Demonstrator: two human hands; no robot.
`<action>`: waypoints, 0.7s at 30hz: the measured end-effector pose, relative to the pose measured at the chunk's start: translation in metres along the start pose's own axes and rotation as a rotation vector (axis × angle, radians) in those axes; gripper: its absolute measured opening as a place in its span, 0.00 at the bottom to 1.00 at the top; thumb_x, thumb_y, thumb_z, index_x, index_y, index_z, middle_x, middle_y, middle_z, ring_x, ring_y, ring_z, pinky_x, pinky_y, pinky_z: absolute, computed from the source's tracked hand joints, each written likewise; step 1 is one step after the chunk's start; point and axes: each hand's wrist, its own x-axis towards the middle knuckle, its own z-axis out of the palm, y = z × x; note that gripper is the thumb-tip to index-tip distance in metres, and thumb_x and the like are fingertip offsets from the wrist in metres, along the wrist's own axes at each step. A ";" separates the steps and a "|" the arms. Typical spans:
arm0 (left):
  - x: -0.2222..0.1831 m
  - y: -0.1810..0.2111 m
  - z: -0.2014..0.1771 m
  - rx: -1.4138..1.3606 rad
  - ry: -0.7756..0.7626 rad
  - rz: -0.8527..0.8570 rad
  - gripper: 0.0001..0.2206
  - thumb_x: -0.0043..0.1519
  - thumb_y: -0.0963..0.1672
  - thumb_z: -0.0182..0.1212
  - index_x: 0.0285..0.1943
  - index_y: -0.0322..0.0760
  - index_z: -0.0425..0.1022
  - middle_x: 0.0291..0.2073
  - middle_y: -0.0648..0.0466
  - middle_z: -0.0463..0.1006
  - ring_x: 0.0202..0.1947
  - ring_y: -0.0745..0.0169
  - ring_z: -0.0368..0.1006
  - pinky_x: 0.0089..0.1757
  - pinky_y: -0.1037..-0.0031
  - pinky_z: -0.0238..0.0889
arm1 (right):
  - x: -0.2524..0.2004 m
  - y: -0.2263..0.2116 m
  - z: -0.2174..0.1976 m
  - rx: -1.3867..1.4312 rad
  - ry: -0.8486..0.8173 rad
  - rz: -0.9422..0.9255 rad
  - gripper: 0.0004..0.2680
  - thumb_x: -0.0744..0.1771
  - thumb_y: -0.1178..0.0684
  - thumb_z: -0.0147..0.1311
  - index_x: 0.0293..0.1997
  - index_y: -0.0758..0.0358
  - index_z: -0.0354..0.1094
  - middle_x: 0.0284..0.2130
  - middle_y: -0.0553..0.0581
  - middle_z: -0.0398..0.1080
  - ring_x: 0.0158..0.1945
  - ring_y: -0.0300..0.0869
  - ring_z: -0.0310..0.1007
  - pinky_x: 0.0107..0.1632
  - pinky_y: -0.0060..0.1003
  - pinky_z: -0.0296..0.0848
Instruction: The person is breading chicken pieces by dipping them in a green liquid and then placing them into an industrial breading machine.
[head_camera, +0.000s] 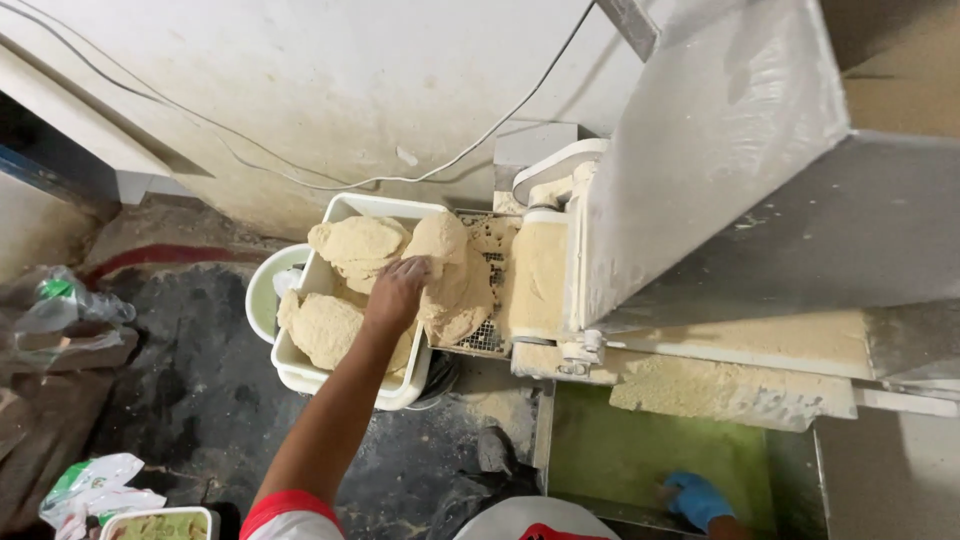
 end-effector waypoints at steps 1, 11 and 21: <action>-0.009 -0.001 0.007 0.026 -0.040 -0.023 0.12 0.69 0.34 0.51 0.56 0.31 0.79 0.57 0.42 0.81 0.56 0.47 0.78 0.64 0.56 0.68 | -0.001 0.001 0.001 -0.044 0.026 -0.009 0.15 0.55 0.50 0.71 0.44 0.38 0.84 0.48 0.45 0.84 0.51 0.40 0.83 0.54 0.33 0.77; 0.032 0.142 0.011 -0.690 -0.386 -0.559 0.19 0.71 0.48 0.56 0.68 0.35 0.68 0.56 0.45 0.81 0.52 0.48 0.81 0.47 0.63 0.83 | -0.031 -0.015 -0.013 -0.036 0.116 0.082 0.13 0.58 0.49 0.62 0.45 0.47 0.80 0.44 0.57 0.83 0.46 0.50 0.82 0.49 0.40 0.76; 0.084 0.115 0.075 -0.584 -0.477 -0.861 0.28 0.67 0.51 0.66 0.74 0.36 0.68 0.57 0.48 0.80 0.50 0.54 0.79 0.46 0.70 0.76 | -0.032 -0.019 -0.012 -0.169 0.139 0.060 0.21 0.62 0.26 0.61 0.45 0.53 0.75 0.49 0.61 0.78 0.52 0.56 0.80 0.53 0.45 0.76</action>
